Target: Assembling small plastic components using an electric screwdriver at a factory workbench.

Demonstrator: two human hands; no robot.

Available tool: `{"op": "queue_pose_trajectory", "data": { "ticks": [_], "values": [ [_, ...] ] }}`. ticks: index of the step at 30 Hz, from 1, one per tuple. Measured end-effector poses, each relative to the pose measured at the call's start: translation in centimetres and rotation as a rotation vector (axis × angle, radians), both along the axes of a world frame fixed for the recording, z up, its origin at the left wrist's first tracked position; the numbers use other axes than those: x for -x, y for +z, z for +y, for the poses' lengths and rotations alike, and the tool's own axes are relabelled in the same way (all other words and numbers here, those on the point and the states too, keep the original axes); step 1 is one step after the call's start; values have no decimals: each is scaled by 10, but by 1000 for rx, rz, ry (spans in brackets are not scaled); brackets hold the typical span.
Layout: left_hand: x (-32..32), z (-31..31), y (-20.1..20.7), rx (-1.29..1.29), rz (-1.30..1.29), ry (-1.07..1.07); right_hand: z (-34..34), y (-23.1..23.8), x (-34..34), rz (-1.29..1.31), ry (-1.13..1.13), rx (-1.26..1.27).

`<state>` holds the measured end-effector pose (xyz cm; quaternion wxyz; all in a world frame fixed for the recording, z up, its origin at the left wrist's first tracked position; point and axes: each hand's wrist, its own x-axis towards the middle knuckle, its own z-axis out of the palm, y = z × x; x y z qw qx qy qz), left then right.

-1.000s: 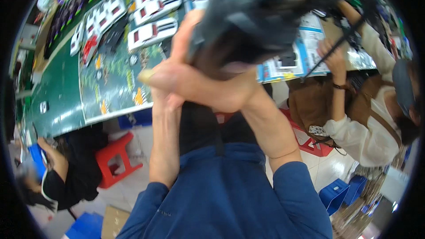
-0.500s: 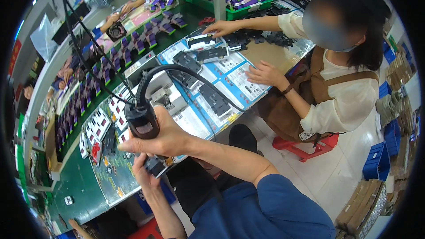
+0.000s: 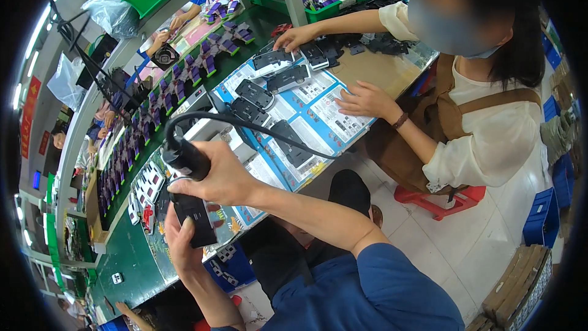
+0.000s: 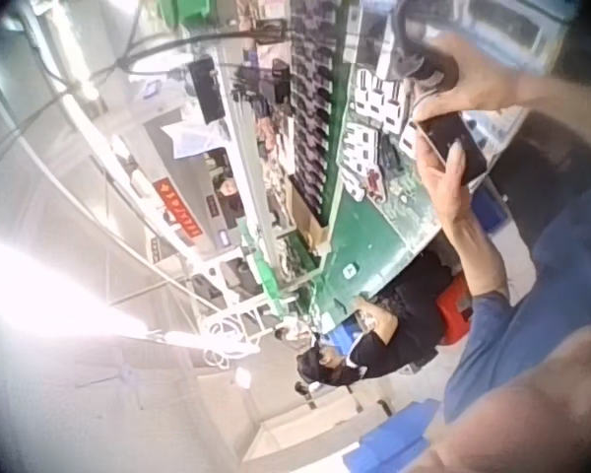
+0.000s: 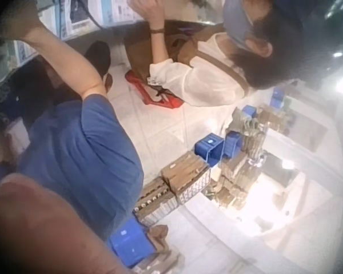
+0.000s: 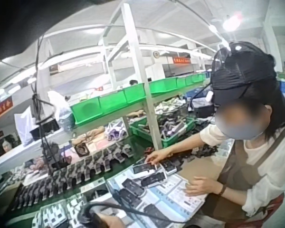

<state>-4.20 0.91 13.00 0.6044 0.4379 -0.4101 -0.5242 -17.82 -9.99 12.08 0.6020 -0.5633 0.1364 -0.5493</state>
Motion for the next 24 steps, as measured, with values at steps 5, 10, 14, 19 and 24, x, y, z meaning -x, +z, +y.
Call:
{"op": "queue_pose_trajectory", "data": {
  "ticks": [5, 10, 14, 19, 24],
  "values": [
    [-25, 29, -31, 19, -454, 12, -9, 0, 9, -10, 28, -34],
    [-33, 40, -23, 87, -632, -119, -4, 0, 13, -16, 47, -26],
    [-27, 41, -21, 57, -708, -44, 0, 4, 15, -38, 60, -51],
    [-20, 33, -18, 101, -726, -26, -3, 0, 20, 26, 0, -89],
    [-7, 10, -10, 187, -725, -146, -12, 4, 45, 78, -141, -19]
  ]
}}
